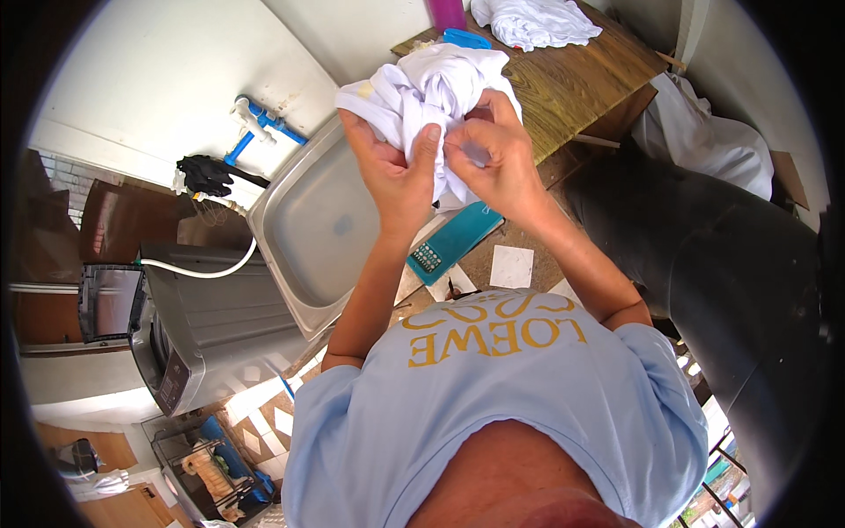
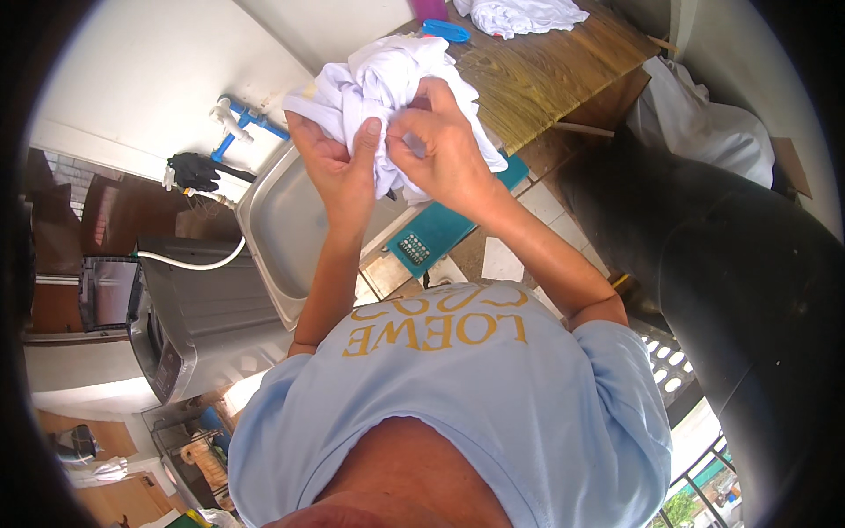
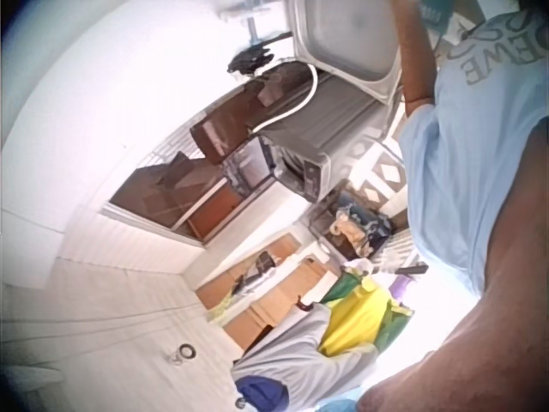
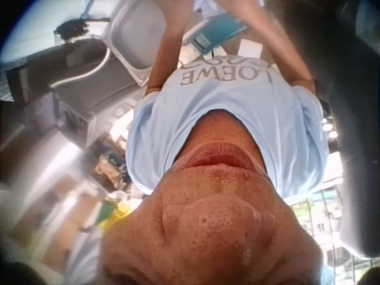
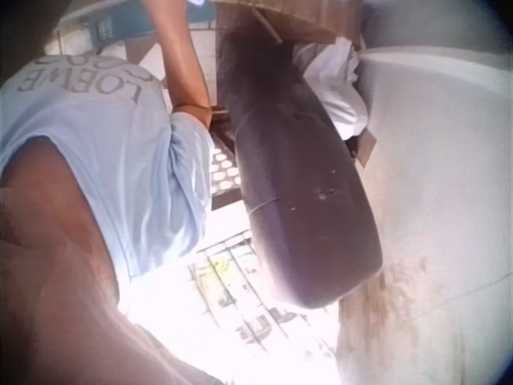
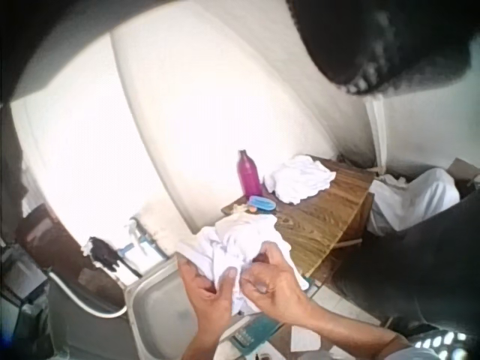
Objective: The person washes a white shirt by hand in a basin of water, scrubing the fabric, applying liquid detergent from a purple bottle to a stain, and then rinsing the shirt before placing it into a top-loading washing machine.
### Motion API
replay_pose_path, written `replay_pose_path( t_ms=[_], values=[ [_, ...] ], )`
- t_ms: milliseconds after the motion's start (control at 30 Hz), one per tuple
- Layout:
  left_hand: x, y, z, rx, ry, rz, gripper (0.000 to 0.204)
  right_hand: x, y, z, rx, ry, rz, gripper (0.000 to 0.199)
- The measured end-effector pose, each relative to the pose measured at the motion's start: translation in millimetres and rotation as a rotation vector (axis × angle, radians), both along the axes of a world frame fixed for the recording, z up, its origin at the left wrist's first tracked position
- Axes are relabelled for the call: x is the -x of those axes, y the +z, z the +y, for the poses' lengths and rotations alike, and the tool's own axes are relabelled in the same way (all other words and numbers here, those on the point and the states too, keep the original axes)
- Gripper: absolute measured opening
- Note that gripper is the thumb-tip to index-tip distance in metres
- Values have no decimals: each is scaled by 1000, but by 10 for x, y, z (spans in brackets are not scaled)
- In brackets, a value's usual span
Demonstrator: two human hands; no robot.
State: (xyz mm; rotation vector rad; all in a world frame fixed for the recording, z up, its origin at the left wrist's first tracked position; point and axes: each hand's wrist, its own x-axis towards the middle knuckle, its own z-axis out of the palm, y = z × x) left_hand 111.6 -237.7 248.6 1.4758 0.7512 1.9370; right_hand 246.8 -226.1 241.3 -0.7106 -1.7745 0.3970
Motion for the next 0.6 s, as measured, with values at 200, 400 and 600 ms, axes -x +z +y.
replay_pose_path(
  t_ms=[200, 400, 600],
  values=[
    [219, -81, 101, 81, -161, -120, 77, -19, -29, 106, 512, 354, 326, 6],
    [291, -114, 120, 153, -246, -185, 72, -59, -203, 218, 546, 428, 397, 7],
    [512, 189, 4, 137, -286, -156, 82, -357, -117, 178, 625, 637, 567, 10]
  ],
)
